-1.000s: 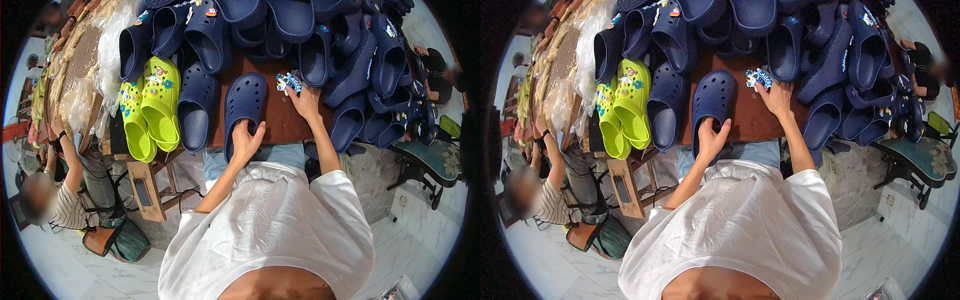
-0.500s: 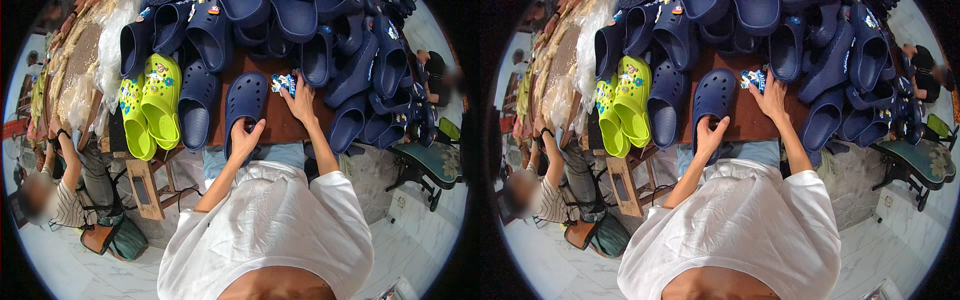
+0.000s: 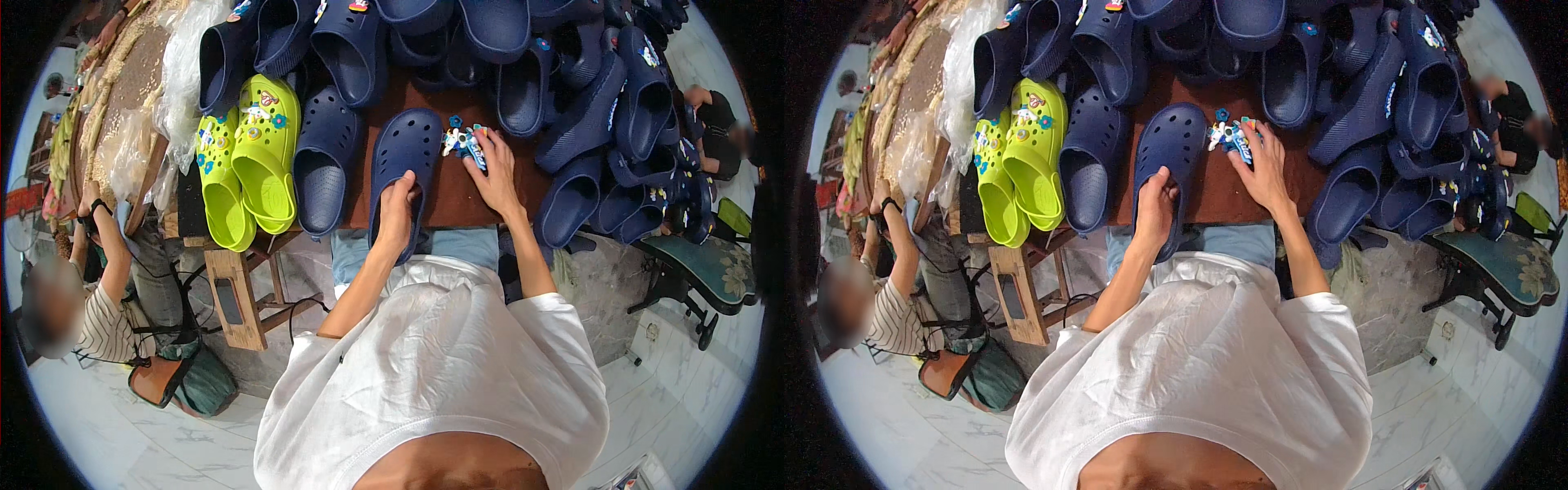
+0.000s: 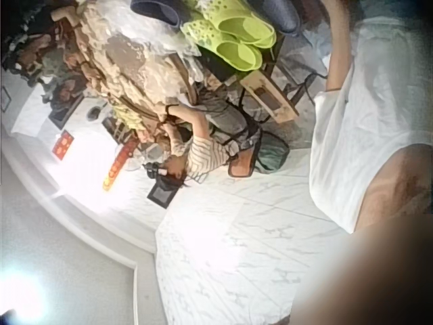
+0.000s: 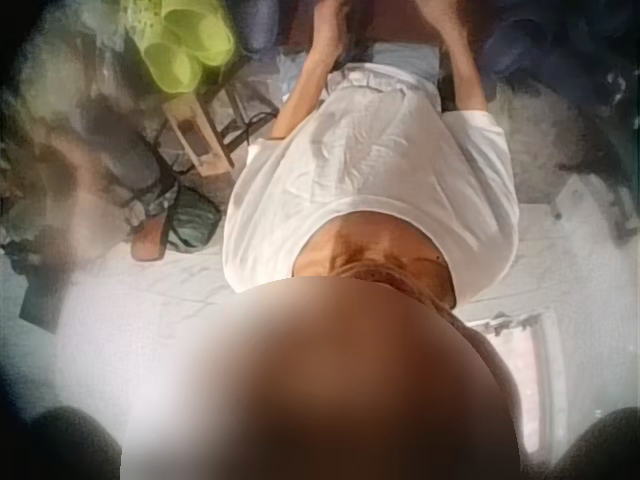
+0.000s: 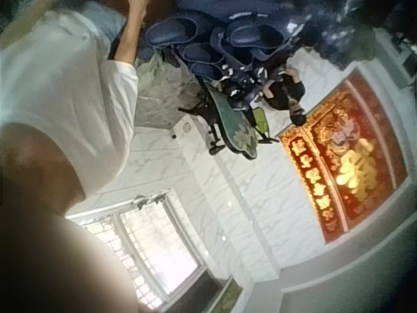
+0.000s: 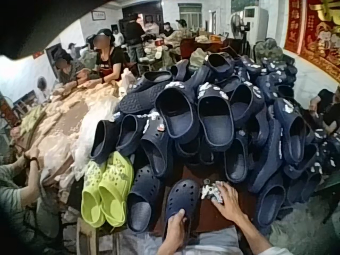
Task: Attaching decorative charms to foam clogs.
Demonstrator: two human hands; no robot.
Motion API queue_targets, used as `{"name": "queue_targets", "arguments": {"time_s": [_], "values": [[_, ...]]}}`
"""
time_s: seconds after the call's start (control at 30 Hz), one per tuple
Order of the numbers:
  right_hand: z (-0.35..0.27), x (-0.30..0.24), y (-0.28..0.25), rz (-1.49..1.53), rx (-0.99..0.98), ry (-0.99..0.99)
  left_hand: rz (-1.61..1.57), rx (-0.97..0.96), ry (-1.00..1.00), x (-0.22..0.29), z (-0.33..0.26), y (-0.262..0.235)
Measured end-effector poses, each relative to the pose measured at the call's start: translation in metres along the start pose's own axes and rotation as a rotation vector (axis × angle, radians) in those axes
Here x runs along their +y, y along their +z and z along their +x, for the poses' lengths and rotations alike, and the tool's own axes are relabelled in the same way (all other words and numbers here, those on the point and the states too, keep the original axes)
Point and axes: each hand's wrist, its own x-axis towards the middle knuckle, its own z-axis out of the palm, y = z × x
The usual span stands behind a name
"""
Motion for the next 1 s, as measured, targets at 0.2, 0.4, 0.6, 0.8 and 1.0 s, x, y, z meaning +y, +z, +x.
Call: {"name": "queue_targets", "arguments": {"time_s": [0.2,0.4,0.6,0.8,1.0], "values": [[-0.019,0.001,-0.013,0.242,0.182,0.150,-0.516,0.005,-0.052,0.009,0.006,0.011],[-0.023,0.001,-0.021,0.086,0.262,0.169,-0.663,0.001,-0.079,0.018,0.013,0.014],[-0.015,-0.019,-0.017,-0.156,0.157,0.140,-0.686,0.021,-0.083,0.016,-0.002,0.014],[-0.013,-0.019,-0.015,-0.124,0.158,0.112,-0.655,0.057,-0.079,0.014,-0.010,0.011],[-0.014,-0.018,-0.021,-0.089,0.156,0.075,-0.431,0.034,-0.150,-0.006,-0.011,0.000]]}}
